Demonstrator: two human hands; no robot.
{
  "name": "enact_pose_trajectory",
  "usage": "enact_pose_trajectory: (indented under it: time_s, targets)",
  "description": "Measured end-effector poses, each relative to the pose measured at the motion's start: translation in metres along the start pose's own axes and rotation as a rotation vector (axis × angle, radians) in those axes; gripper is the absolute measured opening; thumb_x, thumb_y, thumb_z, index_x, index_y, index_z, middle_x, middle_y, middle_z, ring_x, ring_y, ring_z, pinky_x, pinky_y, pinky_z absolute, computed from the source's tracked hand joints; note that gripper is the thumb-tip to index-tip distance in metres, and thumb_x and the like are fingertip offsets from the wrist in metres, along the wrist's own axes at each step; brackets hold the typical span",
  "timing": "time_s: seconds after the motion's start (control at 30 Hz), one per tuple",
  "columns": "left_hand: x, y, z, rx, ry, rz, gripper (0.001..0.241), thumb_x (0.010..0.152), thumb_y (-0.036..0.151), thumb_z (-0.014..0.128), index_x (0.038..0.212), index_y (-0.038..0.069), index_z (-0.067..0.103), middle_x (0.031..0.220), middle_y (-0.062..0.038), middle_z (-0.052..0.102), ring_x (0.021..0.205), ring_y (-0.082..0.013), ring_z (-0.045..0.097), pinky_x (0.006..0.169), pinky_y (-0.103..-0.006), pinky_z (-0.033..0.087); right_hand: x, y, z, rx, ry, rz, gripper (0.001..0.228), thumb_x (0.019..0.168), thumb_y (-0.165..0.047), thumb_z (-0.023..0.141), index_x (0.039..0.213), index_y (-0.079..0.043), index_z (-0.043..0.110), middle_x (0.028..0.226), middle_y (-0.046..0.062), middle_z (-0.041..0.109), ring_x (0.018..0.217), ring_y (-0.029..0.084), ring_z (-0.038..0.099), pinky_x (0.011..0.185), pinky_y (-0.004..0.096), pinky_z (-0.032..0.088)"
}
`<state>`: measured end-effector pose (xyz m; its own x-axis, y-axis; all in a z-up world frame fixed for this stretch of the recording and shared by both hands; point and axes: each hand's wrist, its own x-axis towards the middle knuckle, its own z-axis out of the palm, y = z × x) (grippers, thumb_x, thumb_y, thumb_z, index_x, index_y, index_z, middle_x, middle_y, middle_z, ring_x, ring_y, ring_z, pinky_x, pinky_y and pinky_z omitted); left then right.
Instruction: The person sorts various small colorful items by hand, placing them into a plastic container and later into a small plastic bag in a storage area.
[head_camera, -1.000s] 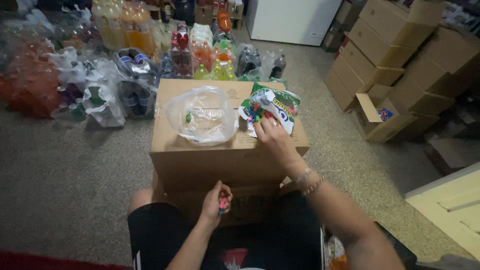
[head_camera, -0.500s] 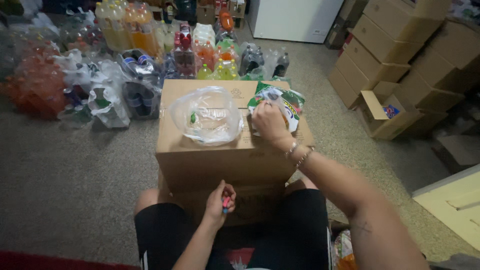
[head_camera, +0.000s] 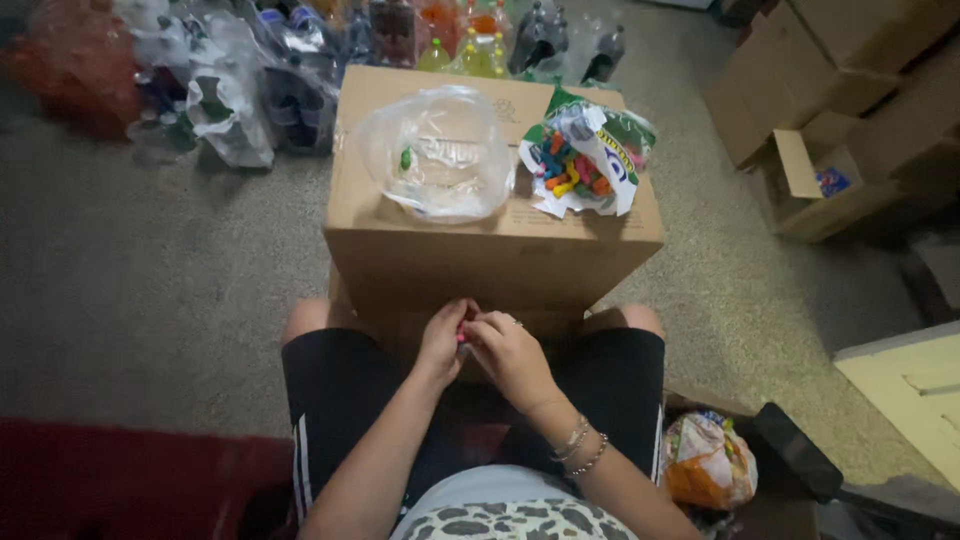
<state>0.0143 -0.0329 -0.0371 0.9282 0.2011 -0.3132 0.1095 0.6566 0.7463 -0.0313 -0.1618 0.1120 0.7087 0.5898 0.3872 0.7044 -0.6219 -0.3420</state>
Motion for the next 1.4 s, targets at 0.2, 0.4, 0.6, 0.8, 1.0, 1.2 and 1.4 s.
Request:
enact_pose_trajectory:
  time_s: [0.2,0.4,0.6,0.8,1.0,1.2,1.4]
  targets:
    - [-0.044,0.035,0.024,0.144,-0.074,0.142,0.031,0.105,0.03,0.056,0.093,0.006,0.072,0.076,-0.007,0.063,0.068,-0.0122,0.057,0.054,-0.02,0.042,-0.007,-0.003,0.01,-0.002,0.035,-0.011,0.012,0.092,-0.02,0.071,0.103,-0.019,0.066,0.098,0.001,0.063,0.094,0.025,0.069,0.074,0.036,0.059]
    - [-0.026,0.014,0.015,0.042,-0.026,-0.026,0.03,0.105,0.032,0.059,0.098,0.006,0.072,0.071,-0.003,0.061,0.057,-0.0115,0.06,0.046,-0.0193,0.048,-0.003,-0.005,-0.013,-0.01,0.183,-0.053,0.014,0.09,-0.017,0.073,0.103,-0.018,0.068,0.087,0.001,0.062,0.083,0.024,0.068,0.069,0.036,0.058]
    - [-0.044,0.041,0.022,-0.085,-0.036,-0.138,0.031,0.108,0.031,0.05,0.095,0.006,0.064,0.072,-0.007,0.055,0.048,-0.0081,0.04,0.04,-0.0176,0.032,0.073,0.016,-0.119,-0.44,0.475,-0.225,0.015,0.095,-0.005,0.069,0.11,-0.004,0.071,0.084,0.013,0.06,0.075,0.031,0.062,0.065,0.04,0.052]
    - [-0.029,0.025,0.014,-0.096,-0.063,-0.168,0.029,0.108,0.03,0.052,0.098,0.005,0.063,0.073,-0.008,0.055,0.048,-0.0096,0.042,0.039,-0.0185,0.032,0.16,0.156,-0.092,-1.068,0.431,-0.342,0.009,0.089,-0.018,0.061,0.096,-0.013,0.064,0.077,0.001,0.056,0.065,0.017,0.06,0.061,0.029,0.047]
    - [-0.039,0.037,0.014,-0.102,-0.094,-0.156,0.028,0.107,0.029,0.053,0.097,0.005,0.064,0.073,-0.008,0.054,0.049,-0.0087,0.042,0.041,-0.0192,0.034,0.191,0.124,-0.111,-1.316,0.442,-0.258,0.004,0.08,-0.016,0.061,0.079,-0.014,0.064,0.069,0.006,0.061,0.051,0.015,0.062,0.05,0.027,0.047]
    - [-0.027,0.026,0.009,-0.152,-0.092,-0.189,0.031,0.106,0.032,0.054,0.095,0.005,0.066,0.07,-0.009,0.056,0.048,-0.01,0.042,0.04,-0.0188,0.031,0.225,0.168,-0.084,-1.333,0.443,-0.197,0.008,0.08,-0.025,0.062,0.073,-0.021,0.064,0.069,-0.001,0.056,0.053,0.014,0.059,0.047,0.033,0.043]
    - [-0.038,0.038,0.014,-0.127,-0.082,-0.204,0.033,0.106,0.034,0.054,0.094,0.006,0.067,0.07,-0.009,0.056,0.048,-0.0089,0.042,0.04,-0.0183,0.031,0.211,0.169,-0.08,-1.119,0.447,-0.141,0.017,0.084,-0.02,0.061,0.067,-0.018,0.06,0.056,-0.002,0.053,0.046,0.018,0.061,0.04,0.034,0.043]
